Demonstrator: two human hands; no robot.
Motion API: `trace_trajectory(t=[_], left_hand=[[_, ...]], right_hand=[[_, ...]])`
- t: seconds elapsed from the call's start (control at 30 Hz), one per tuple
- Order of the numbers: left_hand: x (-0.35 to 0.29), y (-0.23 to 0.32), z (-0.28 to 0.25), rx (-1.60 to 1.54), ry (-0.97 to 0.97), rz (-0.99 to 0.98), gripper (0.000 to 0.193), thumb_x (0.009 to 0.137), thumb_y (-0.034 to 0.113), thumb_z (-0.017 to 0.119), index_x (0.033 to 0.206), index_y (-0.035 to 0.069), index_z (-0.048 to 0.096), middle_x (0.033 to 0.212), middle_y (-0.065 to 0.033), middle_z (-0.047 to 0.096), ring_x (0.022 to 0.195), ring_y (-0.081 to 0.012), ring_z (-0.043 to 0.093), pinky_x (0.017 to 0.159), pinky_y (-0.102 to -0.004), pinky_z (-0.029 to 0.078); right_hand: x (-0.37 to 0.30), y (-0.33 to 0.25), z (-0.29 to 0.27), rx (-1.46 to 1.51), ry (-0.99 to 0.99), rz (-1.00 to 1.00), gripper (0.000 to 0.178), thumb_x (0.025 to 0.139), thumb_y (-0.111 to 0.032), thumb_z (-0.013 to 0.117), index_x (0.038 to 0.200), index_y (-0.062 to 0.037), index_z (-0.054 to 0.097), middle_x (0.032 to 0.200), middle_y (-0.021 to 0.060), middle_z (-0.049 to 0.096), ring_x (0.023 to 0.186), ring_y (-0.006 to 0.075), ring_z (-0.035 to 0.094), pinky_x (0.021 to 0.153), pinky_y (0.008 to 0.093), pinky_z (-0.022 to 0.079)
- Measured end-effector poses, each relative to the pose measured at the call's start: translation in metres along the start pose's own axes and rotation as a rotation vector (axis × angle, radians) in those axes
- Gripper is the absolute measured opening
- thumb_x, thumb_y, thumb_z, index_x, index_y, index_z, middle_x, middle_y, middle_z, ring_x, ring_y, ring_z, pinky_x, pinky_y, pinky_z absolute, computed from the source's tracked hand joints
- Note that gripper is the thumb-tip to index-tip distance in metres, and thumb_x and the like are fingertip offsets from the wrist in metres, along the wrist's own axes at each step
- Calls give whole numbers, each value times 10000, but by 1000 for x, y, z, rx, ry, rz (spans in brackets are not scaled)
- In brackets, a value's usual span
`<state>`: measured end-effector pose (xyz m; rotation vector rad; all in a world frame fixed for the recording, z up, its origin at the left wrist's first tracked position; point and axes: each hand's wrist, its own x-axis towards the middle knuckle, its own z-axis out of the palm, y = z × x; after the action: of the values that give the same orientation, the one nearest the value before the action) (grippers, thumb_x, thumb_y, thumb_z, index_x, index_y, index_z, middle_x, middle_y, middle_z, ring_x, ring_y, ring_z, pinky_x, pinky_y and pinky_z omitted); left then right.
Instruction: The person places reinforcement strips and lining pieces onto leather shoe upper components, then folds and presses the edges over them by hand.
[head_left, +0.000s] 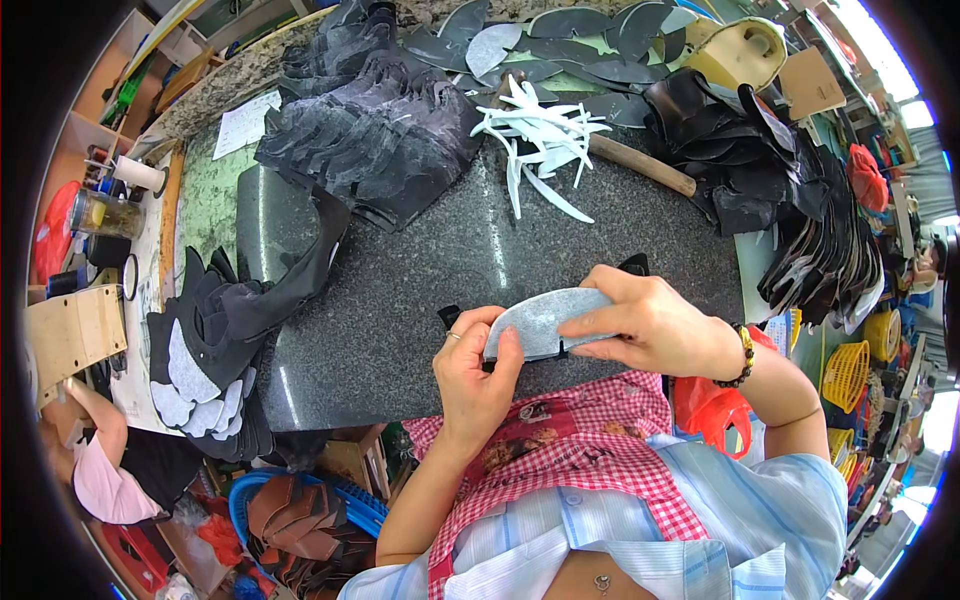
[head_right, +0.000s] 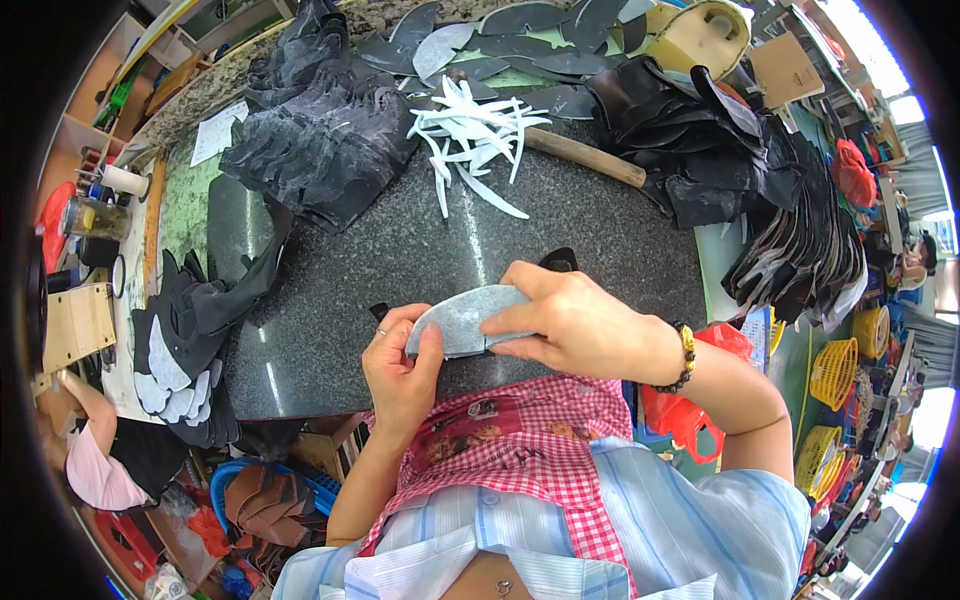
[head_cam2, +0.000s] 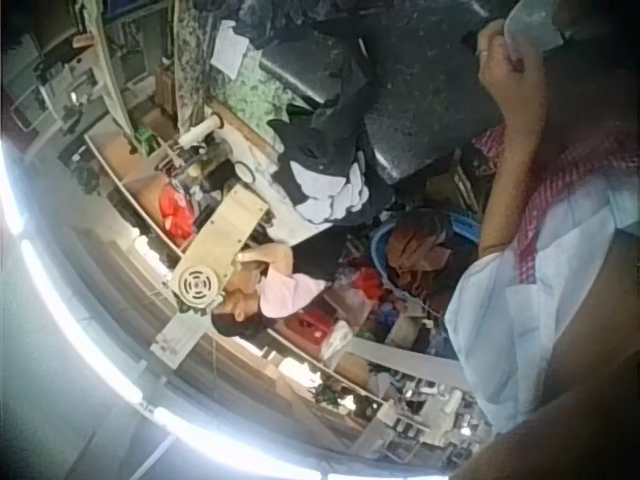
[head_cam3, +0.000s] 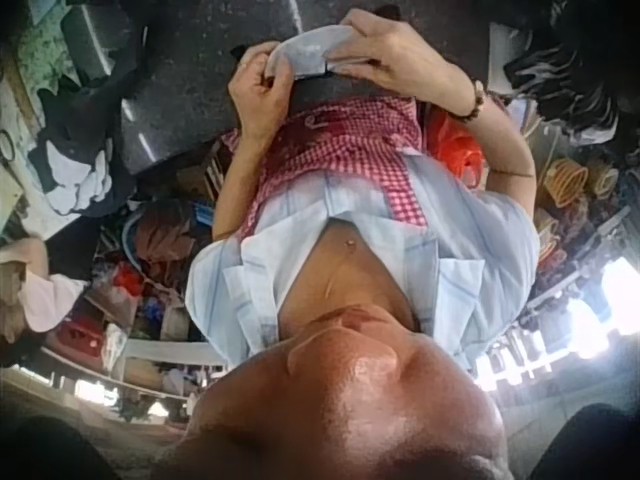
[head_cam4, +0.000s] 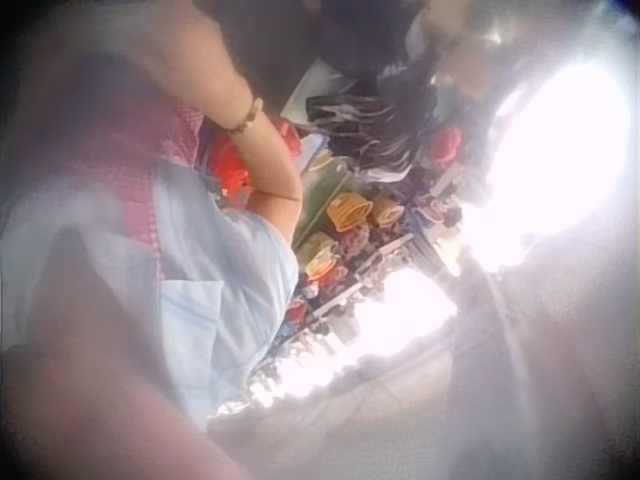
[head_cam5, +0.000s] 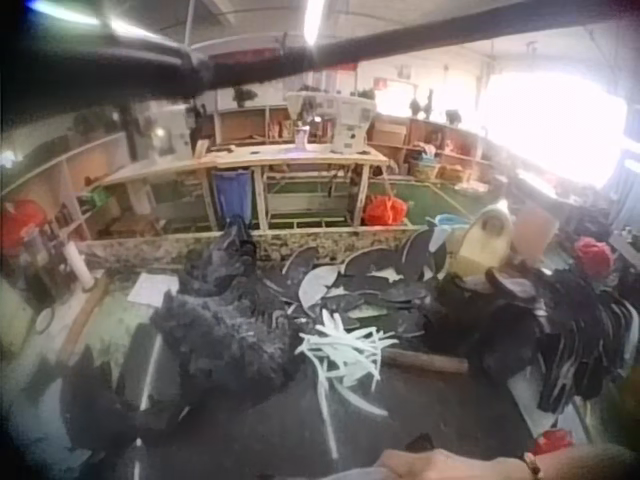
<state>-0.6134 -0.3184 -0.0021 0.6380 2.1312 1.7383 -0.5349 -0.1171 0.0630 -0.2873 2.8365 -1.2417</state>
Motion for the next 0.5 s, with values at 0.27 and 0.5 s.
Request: trace_trajectory(t=[0.27,0.5], left_hand=[[-1,-2,1,100,-5,180,87,831,32,610,797,-45,628,934,-107,648,722,-155,602,595,-271,459],[2,13,3,265,-62,239,102,806,61,639,774,-23,589,932,-139,623,712,-283,631,613,-361,504]], right_hand=[[-3,-6,11,-210,-56,-33,258,718,-120,728,959,-38,686,871,132,504,769,295,588,634,383,490],[-1,-26,27,-534,20,-72,320,727,-206,706,952,19,669,1130,176,589,974,280,593,861,369,476]])
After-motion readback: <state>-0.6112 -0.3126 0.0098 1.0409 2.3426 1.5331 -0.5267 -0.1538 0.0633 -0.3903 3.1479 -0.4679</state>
